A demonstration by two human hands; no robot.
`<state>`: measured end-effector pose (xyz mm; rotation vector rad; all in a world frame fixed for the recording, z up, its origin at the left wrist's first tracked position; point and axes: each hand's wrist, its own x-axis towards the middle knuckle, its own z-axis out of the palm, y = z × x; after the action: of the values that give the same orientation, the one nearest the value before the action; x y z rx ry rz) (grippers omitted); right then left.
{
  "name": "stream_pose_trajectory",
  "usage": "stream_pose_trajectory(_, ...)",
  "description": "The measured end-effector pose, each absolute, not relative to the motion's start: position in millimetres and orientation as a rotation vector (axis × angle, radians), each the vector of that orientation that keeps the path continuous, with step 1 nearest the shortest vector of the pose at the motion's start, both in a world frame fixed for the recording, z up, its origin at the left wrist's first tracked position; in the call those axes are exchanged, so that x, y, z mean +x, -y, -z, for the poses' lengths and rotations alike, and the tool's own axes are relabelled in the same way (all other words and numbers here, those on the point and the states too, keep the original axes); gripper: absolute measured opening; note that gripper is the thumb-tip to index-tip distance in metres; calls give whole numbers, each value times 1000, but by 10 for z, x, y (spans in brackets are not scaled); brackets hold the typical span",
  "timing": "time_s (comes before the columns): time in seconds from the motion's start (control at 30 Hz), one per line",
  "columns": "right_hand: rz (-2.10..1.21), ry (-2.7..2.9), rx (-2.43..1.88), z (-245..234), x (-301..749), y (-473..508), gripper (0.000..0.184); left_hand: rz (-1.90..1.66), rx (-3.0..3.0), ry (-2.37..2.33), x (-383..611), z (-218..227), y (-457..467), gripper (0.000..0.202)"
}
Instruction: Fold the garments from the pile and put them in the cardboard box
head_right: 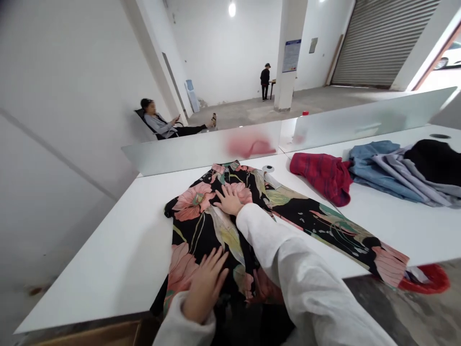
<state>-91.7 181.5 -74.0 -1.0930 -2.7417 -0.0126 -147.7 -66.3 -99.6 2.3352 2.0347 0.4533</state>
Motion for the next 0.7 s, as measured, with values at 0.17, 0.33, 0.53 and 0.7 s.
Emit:
stream_pose_trajectory(0.17, 12, 2627, -1138, 1162, -925, -2076, 58, -413, 2004, -2427, -2766, 736, 1088, 43)
stream_pose_trajectory(0.33, -4, 2651, -1129, 1198, -906, -2249, 55, -631, 1548, -2539, -3423, 529, 718, 33)
stream_pose_trajectory(0.53, 31, 2651, -1153, 1167, -913, -2263, 55, -978, 1476, -2410, -3469, 753, -281, 38)
stream_pose_trajectory(0.7, 29, 2651, -1166, 1161, -922, -2248, 55, -1234, 1417, -2282, -3607, 867, -707, 30)
